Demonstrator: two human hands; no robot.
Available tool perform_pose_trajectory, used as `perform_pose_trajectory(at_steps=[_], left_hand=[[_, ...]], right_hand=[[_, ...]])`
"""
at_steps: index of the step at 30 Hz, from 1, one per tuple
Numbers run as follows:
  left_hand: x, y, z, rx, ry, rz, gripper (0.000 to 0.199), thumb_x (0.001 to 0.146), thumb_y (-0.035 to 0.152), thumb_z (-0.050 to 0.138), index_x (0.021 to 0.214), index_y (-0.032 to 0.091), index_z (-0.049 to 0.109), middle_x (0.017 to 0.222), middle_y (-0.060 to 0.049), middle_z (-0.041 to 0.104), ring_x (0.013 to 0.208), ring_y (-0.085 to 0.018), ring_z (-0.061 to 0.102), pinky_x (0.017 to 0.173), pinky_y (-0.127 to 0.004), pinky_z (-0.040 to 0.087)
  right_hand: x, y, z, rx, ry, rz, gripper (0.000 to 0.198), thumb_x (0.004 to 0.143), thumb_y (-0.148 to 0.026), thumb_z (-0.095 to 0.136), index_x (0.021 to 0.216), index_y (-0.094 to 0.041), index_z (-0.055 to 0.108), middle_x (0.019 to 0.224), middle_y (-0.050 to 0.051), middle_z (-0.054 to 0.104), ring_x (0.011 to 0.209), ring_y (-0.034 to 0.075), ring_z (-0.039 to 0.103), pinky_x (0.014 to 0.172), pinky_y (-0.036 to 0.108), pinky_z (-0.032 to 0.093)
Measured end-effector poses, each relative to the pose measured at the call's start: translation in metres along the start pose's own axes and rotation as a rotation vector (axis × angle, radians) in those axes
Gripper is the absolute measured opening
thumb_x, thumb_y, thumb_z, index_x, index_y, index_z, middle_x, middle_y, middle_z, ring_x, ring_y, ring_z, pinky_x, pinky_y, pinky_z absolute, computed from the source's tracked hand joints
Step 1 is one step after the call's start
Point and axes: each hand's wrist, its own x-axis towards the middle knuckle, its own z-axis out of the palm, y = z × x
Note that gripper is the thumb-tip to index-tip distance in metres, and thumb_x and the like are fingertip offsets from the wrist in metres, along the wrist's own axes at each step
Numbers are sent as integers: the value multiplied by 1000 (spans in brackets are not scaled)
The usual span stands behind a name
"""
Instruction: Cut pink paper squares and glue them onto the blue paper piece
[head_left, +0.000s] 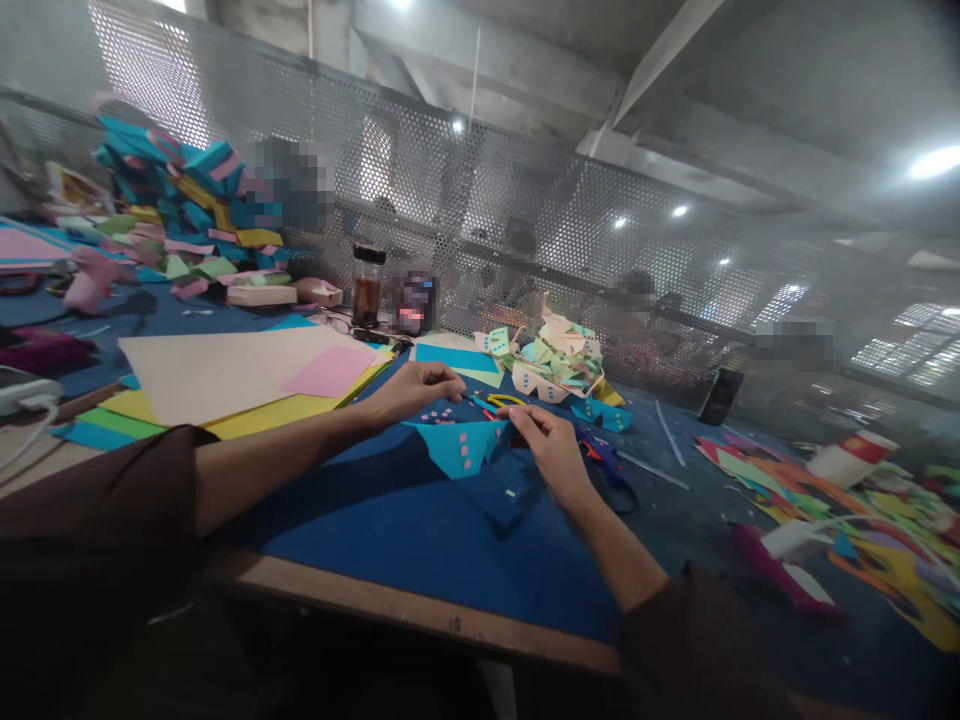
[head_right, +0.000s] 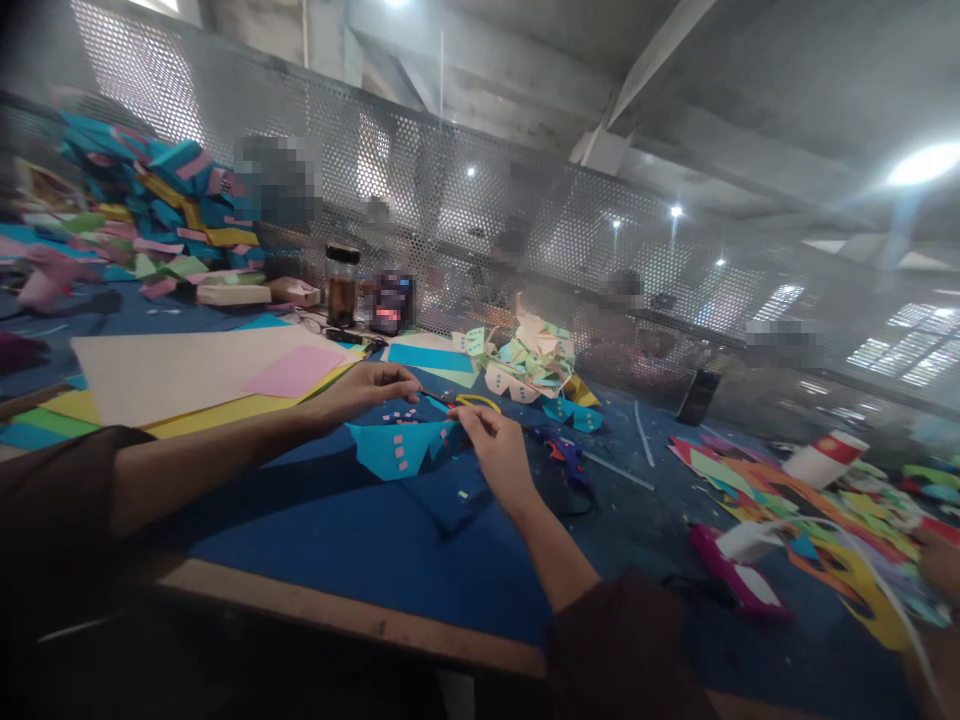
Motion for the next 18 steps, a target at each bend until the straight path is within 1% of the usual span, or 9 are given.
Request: perform_pose_trajectory(at_steps=[3, 6, 9, 10, 12, 13, 15, 18], left_hand=[[1, 1, -2, -7, 79, -21, 30, 85, 44, 59, 89, 17, 71, 88, -6, 74, 86, -19, 64, 77, -31, 45], [2, 4, -5, -67, 137, -11, 36, 86, 48, 56, 88, 16, 71, 92, -7, 74, 93, -21, 64, 85, -33, 45], [-1, 9, -10, -84, 154, 55, 42, 90, 52, 50, 92, 16, 71, 99, -7, 72, 97, -22, 61, 89, -34, 44], [-2, 12, -10, -55, 146, 71, 43, 90, 53, 49, 94, 16, 71, 101, -7, 71, 98, -22, 60, 90, -34, 44], [-5, 17, -10, 19, 195, 58, 44, 90, 54, 48, 96, 17, 72, 99, -5, 70, 96, -23, 59, 89, -35, 43], [-6, 19, -10, 37, 196, 65, 44, 91, 54, 48, 97, 18, 72, 100, -5, 70, 98, -23, 58, 90, -36, 43], [-7, 21, -8, 35, 188, 90, 44, 92, 53, 46, 100, 19, 72, 105, -5, 70, 102, -24, 58, 94, -37, 42], [-6, 17, -7, -26, 189, 143, 44, 94, 52, 42, 102, 20, 72, 112, -6, 70, 108, -23, 58, 99, -38, 41]], right_hand=[[1, 4, -2, -7, 36, -6, 37, 87, -49, 58, 100, -19, 76, 90, 6, 73, 84, 22, 68, 68, 30, 57], [2, 8, -3, -24, 75, -13, 39, 88, -50, 56, 103, -19, 75, 95, 6, 74, 84, 22, 68, 71, 32, 57], [3, 12, -5, -42, 112, -20, 41, 88, -52, 55, 105, -19, 74, 102, 6, 73, 85, 23, 68, 71, 34, 58], [4, 13, -6, -50, 123, -22, 41, 88, -52, 56, 105, -19, 74, 104, 6, 73, 88, 24, 68, 72, 34, 58], [5, 14, -7, -69, 140, -27, 40, 87, -52, 57, 105, -19, 74, 106, 7, 72, 94, 26, 67, 74, 35, 58], [6, 15, -8, -78, 144, -30, 40, 87, -52, 58, 105, -19, 74, 107, 7, 72, 95, 27, 67, 75, 35, 58], [6, 16, -8, -89, 146, -34, 40, 87, -51, 58, 105, -19, 74, 106, 7, 72, 93, 26, 67, 73, 35, 58], [7, 16, -9, -101, 149, -42, 41, 87, -51, 58, 105, -18, 73, 104, 7, 73, 86, 25, 69, 71, 35, 59]])
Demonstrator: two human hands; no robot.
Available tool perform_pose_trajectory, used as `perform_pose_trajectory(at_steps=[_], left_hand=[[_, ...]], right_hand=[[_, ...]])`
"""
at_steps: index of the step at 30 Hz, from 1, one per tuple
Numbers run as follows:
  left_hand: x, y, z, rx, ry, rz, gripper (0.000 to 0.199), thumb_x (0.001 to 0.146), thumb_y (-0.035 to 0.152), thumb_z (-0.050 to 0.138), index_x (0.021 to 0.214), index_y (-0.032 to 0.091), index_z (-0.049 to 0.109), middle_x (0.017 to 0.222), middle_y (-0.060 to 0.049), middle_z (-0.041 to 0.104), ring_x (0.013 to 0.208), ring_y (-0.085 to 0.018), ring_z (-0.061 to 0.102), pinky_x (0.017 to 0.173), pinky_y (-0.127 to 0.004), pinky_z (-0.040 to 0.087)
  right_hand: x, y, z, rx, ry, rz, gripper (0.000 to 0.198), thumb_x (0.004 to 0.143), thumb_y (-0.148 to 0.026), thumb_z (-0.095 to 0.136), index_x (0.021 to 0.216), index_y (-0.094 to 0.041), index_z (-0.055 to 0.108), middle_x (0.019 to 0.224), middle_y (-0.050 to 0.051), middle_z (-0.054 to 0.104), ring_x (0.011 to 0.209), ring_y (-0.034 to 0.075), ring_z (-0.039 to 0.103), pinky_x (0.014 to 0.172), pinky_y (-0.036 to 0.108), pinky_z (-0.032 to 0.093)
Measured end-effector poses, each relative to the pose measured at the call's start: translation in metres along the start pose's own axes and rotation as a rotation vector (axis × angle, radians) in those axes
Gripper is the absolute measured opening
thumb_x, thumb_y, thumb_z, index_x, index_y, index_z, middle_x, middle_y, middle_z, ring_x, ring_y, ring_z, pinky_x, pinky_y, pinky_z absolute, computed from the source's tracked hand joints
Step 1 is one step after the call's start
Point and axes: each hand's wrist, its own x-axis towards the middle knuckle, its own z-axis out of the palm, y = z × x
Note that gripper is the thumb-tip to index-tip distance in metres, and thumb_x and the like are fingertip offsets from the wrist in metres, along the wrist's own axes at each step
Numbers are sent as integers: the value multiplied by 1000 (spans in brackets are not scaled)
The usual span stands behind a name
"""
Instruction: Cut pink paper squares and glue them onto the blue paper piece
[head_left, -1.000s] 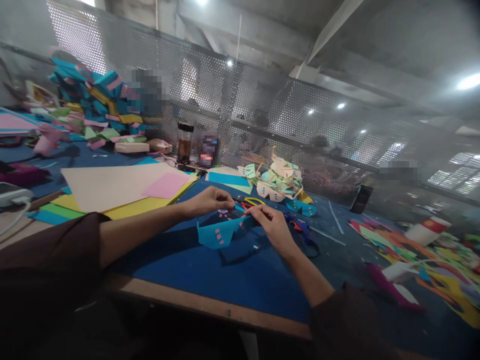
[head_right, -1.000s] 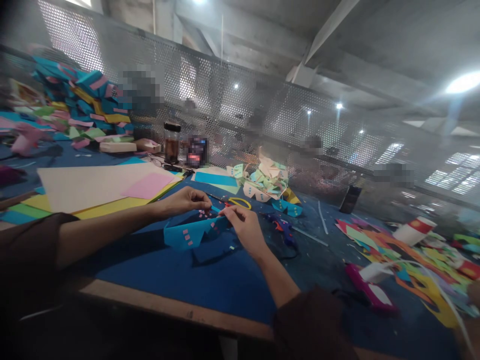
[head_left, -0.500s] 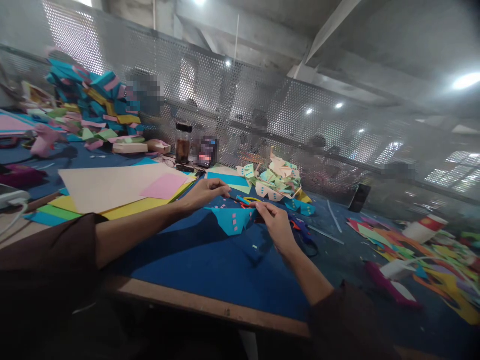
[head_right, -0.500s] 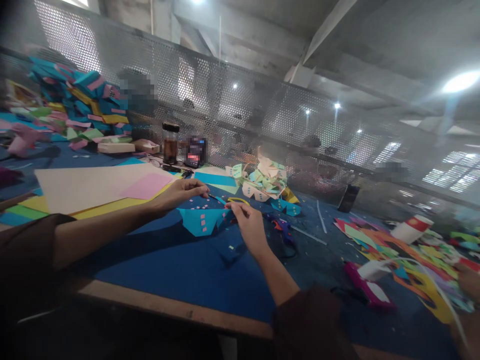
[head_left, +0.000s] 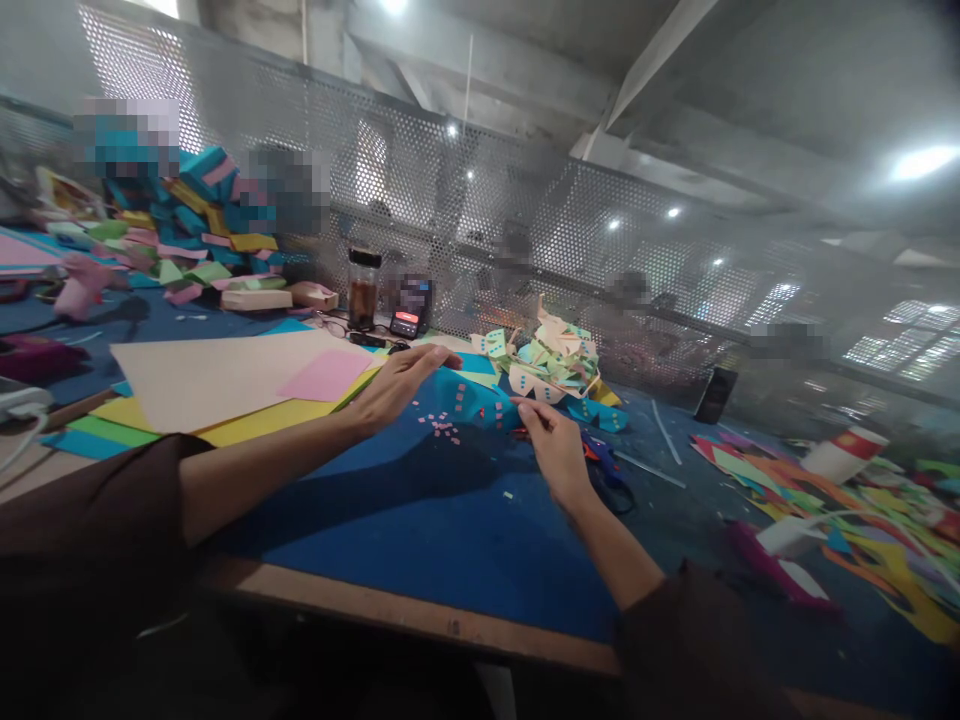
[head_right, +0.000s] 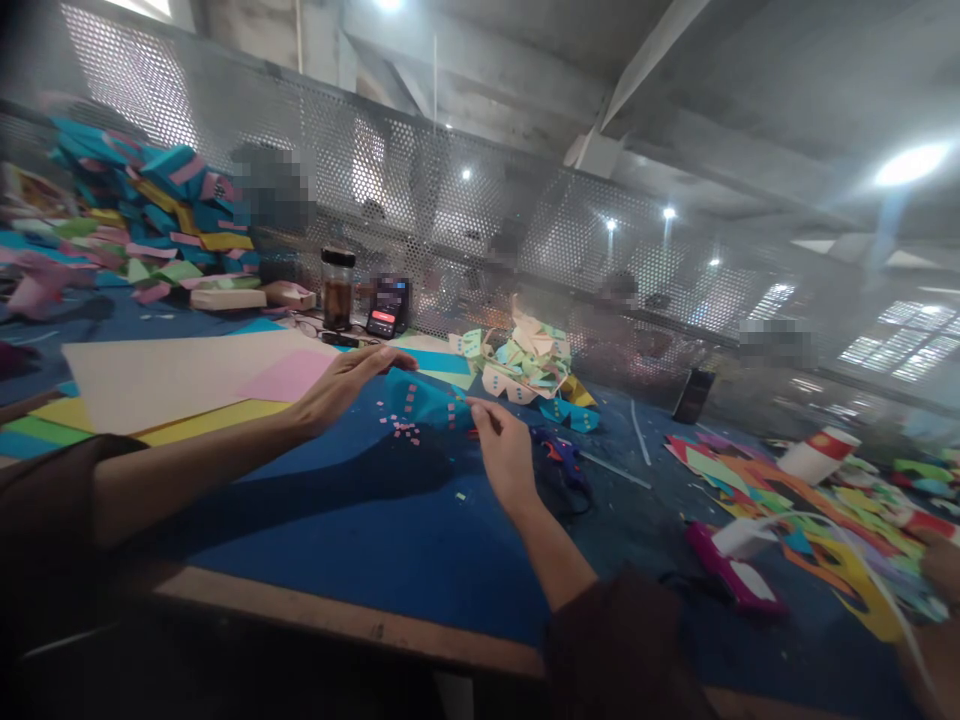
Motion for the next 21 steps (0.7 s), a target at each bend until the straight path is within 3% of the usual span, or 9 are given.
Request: perform_pose_trajectory(at_steps=[4, 9, 21], left_hand=[[1, -5, 0, -3, 11, 1, 44, 95, 52, 42, 101, 20, 72, 111, -6, 70, 108, -24, 59, 101, -40, 41], [-2, 3, 1, 98, -20, -26, 42, 93, 51, 44, 99, 20, 72, 99, -4, 70, 99, -24, 60, 91, -39, 45], [-5, -2, 6, 203, -142, 133, 22, 86, 36, 59, 97, 22, 71, 105, -6, 70, 103, -23, 61, 90, -40, 49]], right_hand=[[0, 0, 0, -21, 17, -25, 39, 87, -49, 58, 104, -17, 73, 101, 7, 74, 84, 24, 69, 72, 34, 59], [-2, -3, 1, -57, 24, -59, 35, 88, -46, 57, 102, -19, 74, 97, 6, 74, 81, 23, 69, 71, 33, 58], [-10, -13, 6, -136, 12, -144, 27, 93, -37, 53, 102, -22, 74, 101, 3, 73, 86, 21, 67, 77, 31, 54]])
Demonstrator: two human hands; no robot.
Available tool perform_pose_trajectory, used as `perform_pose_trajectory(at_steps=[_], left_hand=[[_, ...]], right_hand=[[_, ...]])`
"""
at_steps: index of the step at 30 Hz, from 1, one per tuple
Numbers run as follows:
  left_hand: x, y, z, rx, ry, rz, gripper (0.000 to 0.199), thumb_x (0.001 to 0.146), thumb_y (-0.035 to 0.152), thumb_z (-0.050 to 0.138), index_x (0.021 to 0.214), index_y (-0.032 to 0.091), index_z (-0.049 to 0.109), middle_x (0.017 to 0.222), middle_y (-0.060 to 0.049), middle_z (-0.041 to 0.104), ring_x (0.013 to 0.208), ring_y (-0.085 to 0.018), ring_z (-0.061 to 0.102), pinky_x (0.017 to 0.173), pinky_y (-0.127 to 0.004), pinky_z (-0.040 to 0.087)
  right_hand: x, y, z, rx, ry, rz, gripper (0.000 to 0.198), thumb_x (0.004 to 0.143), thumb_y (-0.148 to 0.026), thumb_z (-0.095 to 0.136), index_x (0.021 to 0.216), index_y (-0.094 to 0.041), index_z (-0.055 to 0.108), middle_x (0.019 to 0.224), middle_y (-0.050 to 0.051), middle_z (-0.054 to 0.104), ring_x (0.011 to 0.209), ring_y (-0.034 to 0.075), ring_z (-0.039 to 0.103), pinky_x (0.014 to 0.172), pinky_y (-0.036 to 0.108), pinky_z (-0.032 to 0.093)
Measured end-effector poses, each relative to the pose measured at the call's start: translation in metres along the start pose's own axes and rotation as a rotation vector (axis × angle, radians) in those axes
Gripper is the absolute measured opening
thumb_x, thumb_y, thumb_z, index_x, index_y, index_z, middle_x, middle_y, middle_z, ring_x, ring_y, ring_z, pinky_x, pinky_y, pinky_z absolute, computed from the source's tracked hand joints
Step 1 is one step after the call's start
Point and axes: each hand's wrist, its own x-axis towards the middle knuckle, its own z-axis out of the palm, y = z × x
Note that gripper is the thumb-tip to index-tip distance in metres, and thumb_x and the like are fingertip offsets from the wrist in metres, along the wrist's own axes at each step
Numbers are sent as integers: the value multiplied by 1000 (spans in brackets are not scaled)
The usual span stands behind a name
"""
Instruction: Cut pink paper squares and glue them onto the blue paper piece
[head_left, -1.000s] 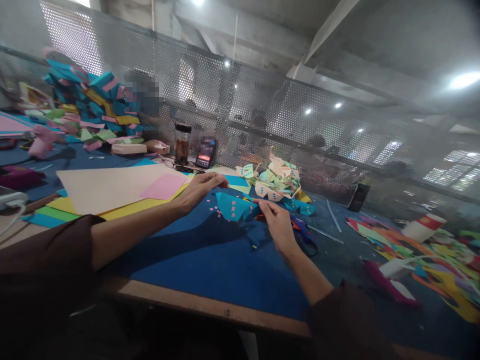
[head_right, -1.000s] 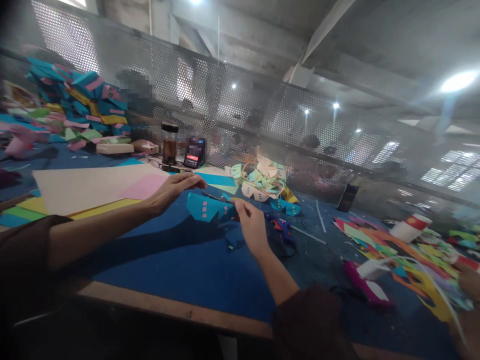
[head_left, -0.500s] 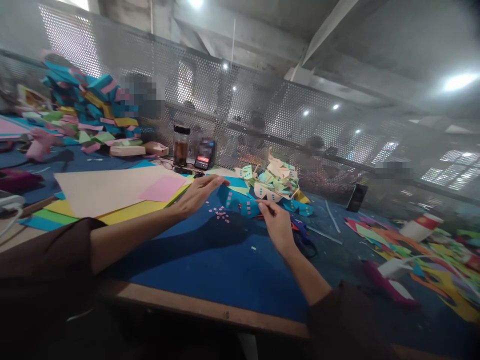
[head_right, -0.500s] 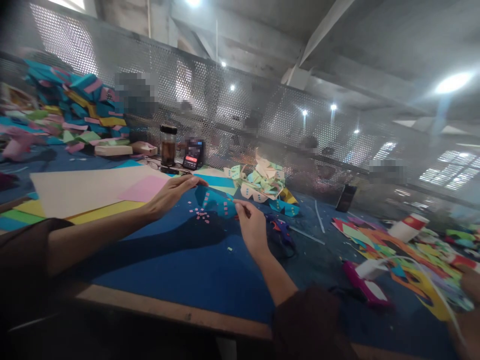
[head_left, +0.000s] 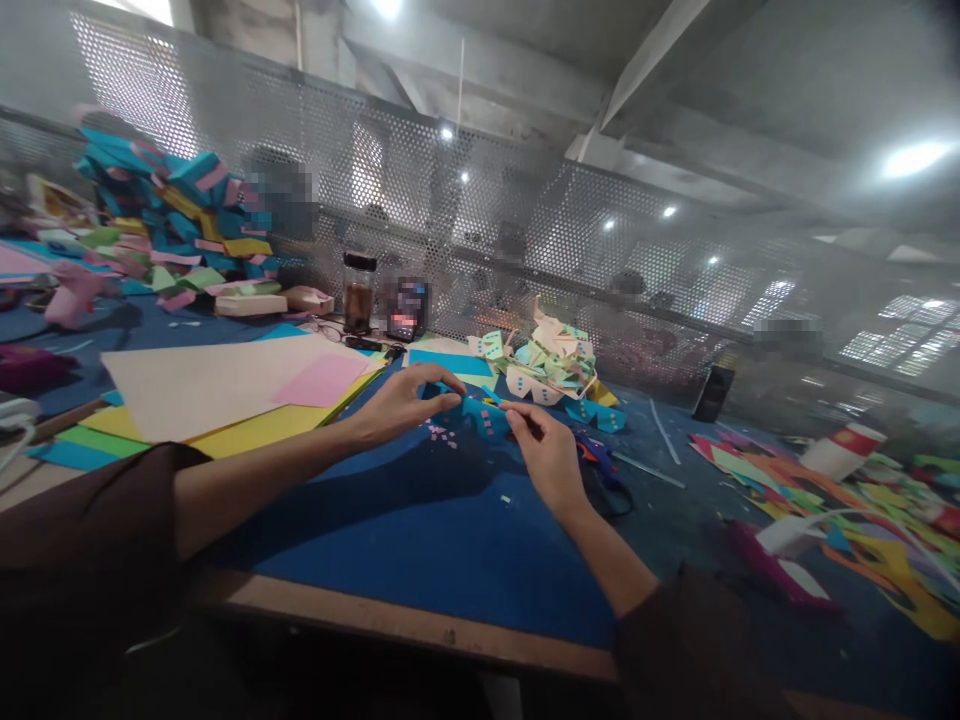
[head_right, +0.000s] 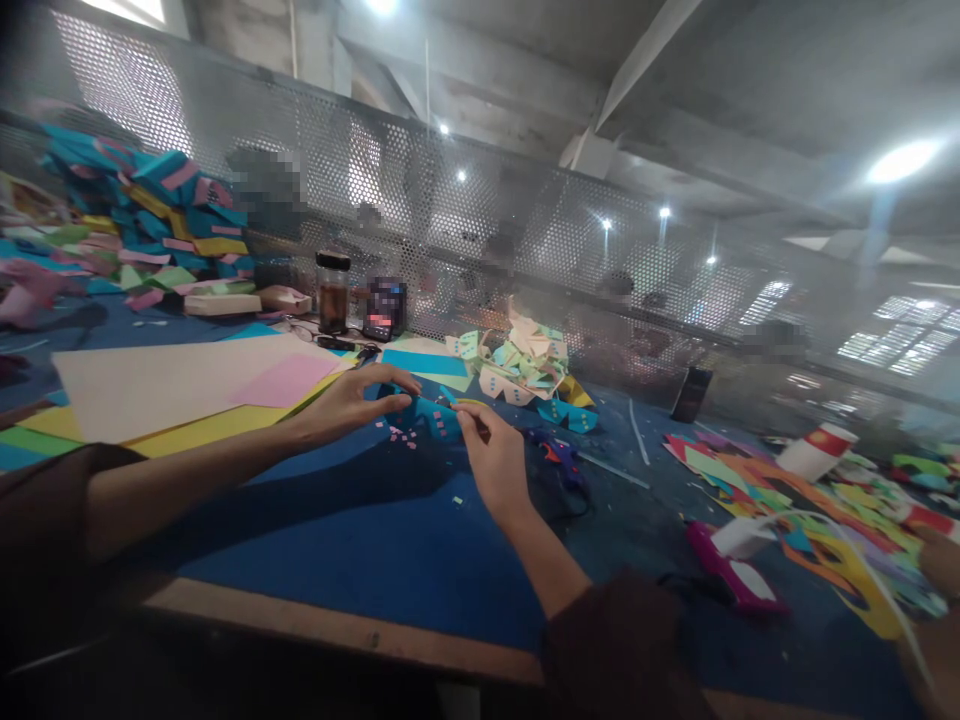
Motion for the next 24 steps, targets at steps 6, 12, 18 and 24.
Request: perform_pose_trajectory(at_steps=[6, 12, 18, 24], left_hand=[[1, -10, 4, 67, -10, 75, 17, 84, 29, 62, 96, 23, 71, 103, -6, 72, 107, -24, 60, 96, -46, 46], [0, -19, 8, 165, -3, 108, 11, 83, 23, 61, 90, 21, 69, 96, -6, 70, 100, -23, 61, 88, -41, 50], [3, -24, 7, 311, 10, 173, 12, 83, 16, 58, 88, 20, 68, 93, -6, 69, 101, -24, 60, 88, -39, 49], [4, -29, 7, 475, -2, 312, 15, 89, 16, 54, 90, 18, 68, 93, -7, 70, 105, -24, 58, 92, -41, 46]], right_hand=[[-1, -1, 2, -11, 8, -25, 26, 93, -36, 53, 102, -23, 74, 102, 3, 73, 86, 20, 68, 79, 31, 54], [-3, -7, 1, -41, -24, -73, 26, 94, -35, 53, 105, -24, 74, 99, 2, 73, 86, 19, 68, 78, 29, 53], [-2, -2, 1, -225, -121, -261, 38, 92, -12, 40, 114, -23, 69, 109, 5, 70, 100, 20, 64, 88, 32, 49], [-2, 13, 1, -364, -161, -374, 38, 87, -6, 44, 110, -24, 68, 107, 5, 69, 105, 21, 60, 93, 36, 47]])
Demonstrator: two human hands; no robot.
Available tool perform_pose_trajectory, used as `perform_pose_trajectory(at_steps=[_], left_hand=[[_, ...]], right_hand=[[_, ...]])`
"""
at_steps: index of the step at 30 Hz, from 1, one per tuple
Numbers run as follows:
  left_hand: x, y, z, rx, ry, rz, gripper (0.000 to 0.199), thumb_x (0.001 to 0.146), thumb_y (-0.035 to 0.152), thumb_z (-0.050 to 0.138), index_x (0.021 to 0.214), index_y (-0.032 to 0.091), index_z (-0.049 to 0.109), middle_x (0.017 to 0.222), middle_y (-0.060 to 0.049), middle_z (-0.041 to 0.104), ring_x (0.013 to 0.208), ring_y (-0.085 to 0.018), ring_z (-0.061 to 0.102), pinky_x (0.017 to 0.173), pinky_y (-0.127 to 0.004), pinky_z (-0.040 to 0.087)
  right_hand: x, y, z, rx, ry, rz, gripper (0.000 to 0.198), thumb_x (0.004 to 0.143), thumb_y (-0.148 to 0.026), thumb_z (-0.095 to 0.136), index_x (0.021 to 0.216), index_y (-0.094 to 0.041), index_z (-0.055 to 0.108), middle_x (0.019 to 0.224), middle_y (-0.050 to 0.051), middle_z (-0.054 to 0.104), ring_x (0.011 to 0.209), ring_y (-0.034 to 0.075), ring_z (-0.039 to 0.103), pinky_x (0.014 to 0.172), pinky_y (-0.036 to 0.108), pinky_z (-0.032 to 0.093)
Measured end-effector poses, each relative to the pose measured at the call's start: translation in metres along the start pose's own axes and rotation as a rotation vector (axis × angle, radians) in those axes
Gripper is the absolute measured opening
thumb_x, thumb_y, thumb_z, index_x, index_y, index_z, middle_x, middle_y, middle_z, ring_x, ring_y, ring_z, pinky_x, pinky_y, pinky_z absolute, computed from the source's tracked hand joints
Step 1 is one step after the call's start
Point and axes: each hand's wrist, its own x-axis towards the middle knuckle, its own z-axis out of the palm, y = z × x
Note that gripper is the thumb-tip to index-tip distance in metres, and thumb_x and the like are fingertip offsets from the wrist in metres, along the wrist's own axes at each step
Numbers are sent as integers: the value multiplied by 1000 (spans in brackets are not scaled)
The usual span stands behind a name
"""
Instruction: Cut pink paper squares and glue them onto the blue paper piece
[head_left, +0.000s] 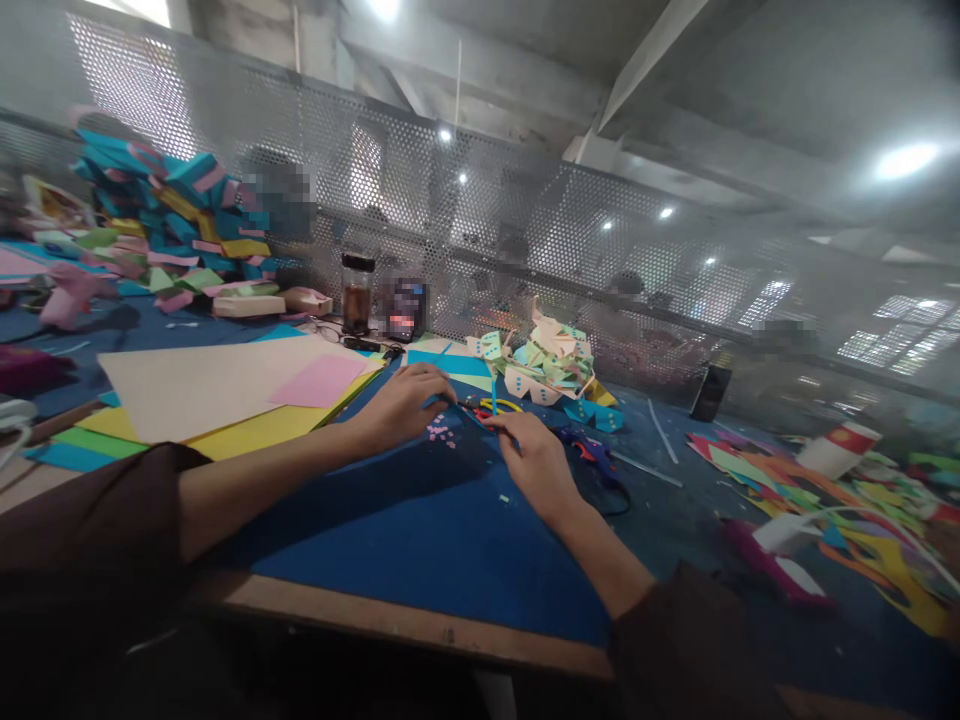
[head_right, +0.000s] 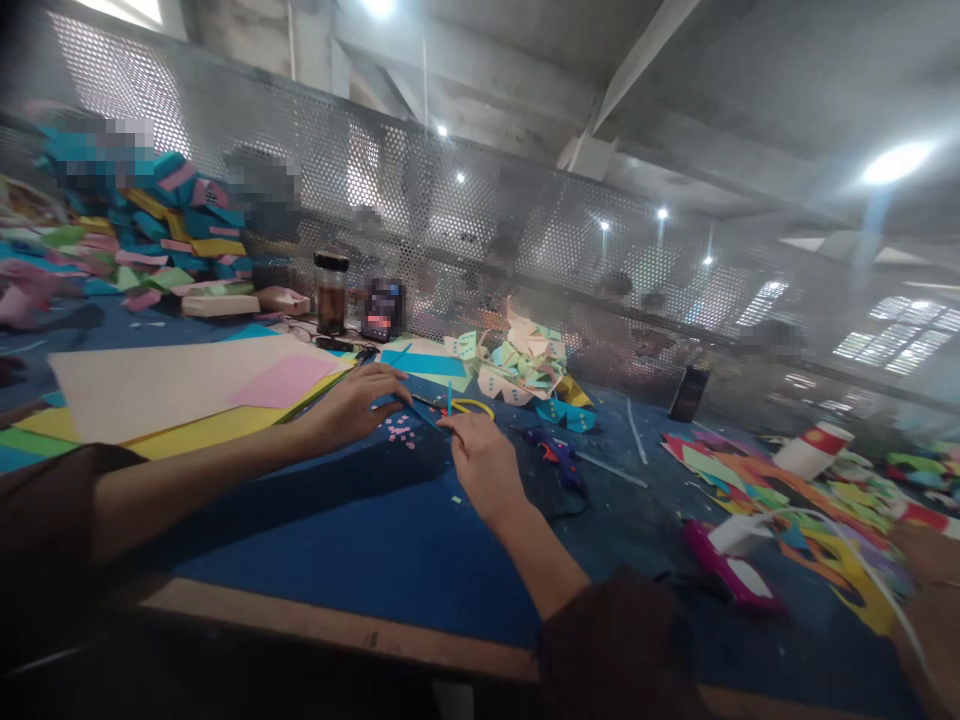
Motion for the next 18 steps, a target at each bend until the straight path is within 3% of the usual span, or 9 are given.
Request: perform_pose_trajectory(at_steps=[9, 12, 18], left_hand=[[-2, 5, -4, 54, 9, 32, 28, 87, 9, 46, 100, 23, 67, 99, -4, 71, 111, -22, 57, 98, -41, 41], [-2, 13, -7, 83, 33, 24, 33, 85, 7, 45, 104, 25, 66, 105, -3, 72, 118, -21, 56, 109, -48, 29], [-5, 34, -15, 122, 33, 87, 26, 85, 24, 56, 110, 27, 63, 113, -1, 70, 127, -24, 48, 117, -54, 11]], right_hand=[[1, -6, -2, -43, 5, -28, 25, 92, -13, 51, 104, -24, 70, 101, 4, 70, 100, 20, 61, 90, 35, 48], [1, -8, -3, -59, 28, -27, 24, 93, -14, 51, 103, -25, 69, 100, 4, 71, 99, 20, 62, 90, 34, 48], [0, -11, -4, -71, 61, -26, 23, 93, -14, 51, 104, -24, 68, 101, 4, 70, 99, 20, 62, 89, 32, 47]])
